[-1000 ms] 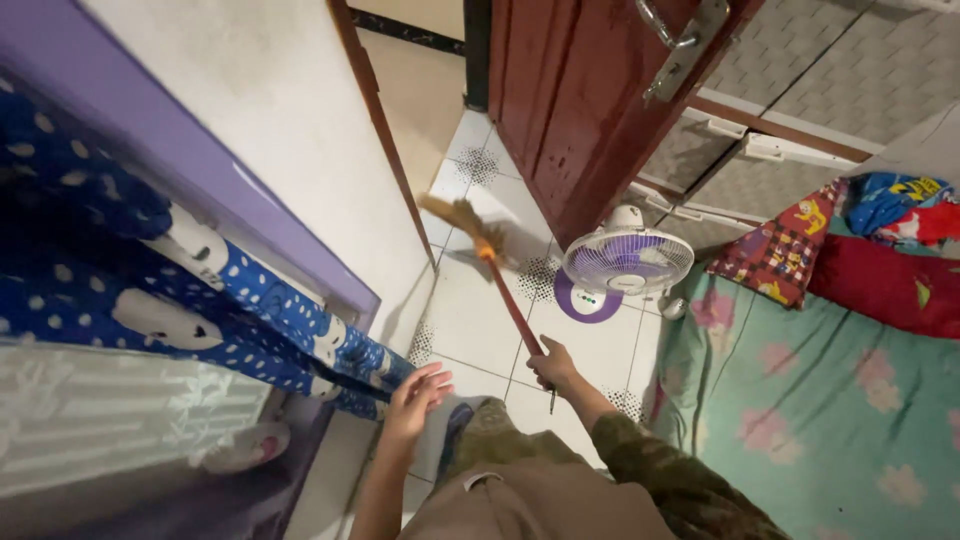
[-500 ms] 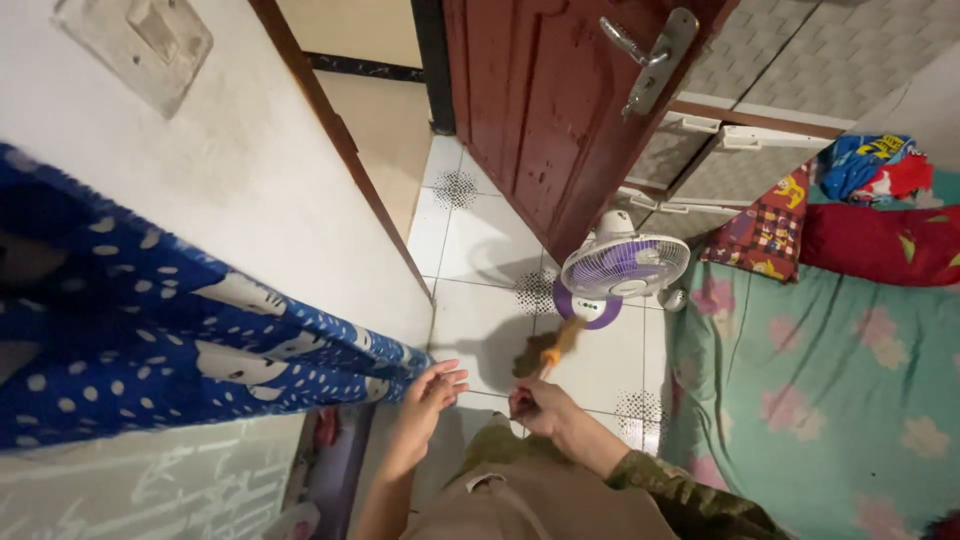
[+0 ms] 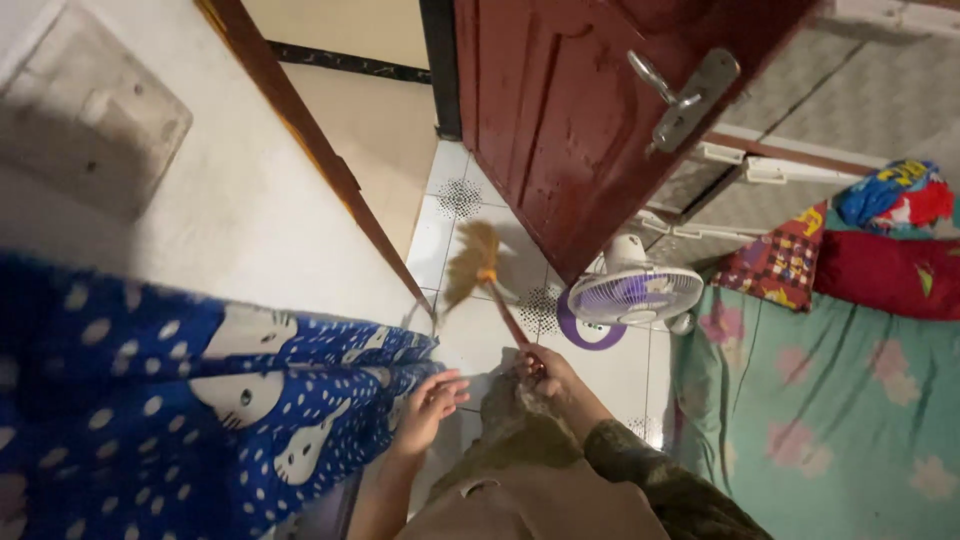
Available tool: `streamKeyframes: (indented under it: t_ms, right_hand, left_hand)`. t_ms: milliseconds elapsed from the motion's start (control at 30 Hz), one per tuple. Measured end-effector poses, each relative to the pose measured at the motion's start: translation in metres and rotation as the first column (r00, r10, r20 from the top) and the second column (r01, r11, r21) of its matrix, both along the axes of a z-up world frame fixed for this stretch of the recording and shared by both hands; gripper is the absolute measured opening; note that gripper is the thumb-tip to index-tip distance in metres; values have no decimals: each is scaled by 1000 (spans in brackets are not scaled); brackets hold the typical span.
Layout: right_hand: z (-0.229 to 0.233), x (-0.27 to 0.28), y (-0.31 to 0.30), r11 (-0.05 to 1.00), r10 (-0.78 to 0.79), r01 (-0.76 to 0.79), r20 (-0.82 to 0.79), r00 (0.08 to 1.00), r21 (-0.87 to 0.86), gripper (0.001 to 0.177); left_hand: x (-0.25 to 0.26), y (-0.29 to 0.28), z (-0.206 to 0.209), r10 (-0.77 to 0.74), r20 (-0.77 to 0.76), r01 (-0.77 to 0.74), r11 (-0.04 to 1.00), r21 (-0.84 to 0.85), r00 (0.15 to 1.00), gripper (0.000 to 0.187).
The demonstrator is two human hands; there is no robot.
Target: Sweeping the floor throughout different areas of the home with a broom.
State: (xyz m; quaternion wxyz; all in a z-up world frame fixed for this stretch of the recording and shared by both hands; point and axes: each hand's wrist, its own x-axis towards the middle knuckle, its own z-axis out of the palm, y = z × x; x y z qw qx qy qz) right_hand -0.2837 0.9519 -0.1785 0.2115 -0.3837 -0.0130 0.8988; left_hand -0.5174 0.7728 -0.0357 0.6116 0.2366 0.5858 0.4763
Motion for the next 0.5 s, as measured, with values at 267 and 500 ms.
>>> streamKeyframes:
  t_ms: [267, 500]
  right_hand:
    - [50, -46, 69, 943, 19, -163, 444, 896, 289, 13]
    - [-25, -48, 158, 941, 296, -337, 460, 837, 9, 16]
  left_hand:
    - [-8, 100, 22, 125, -14, -123, 989, 76, 992, 40]
    - [-3, 173, 21, 327, -59, -312, 932, 185, 943, 36]
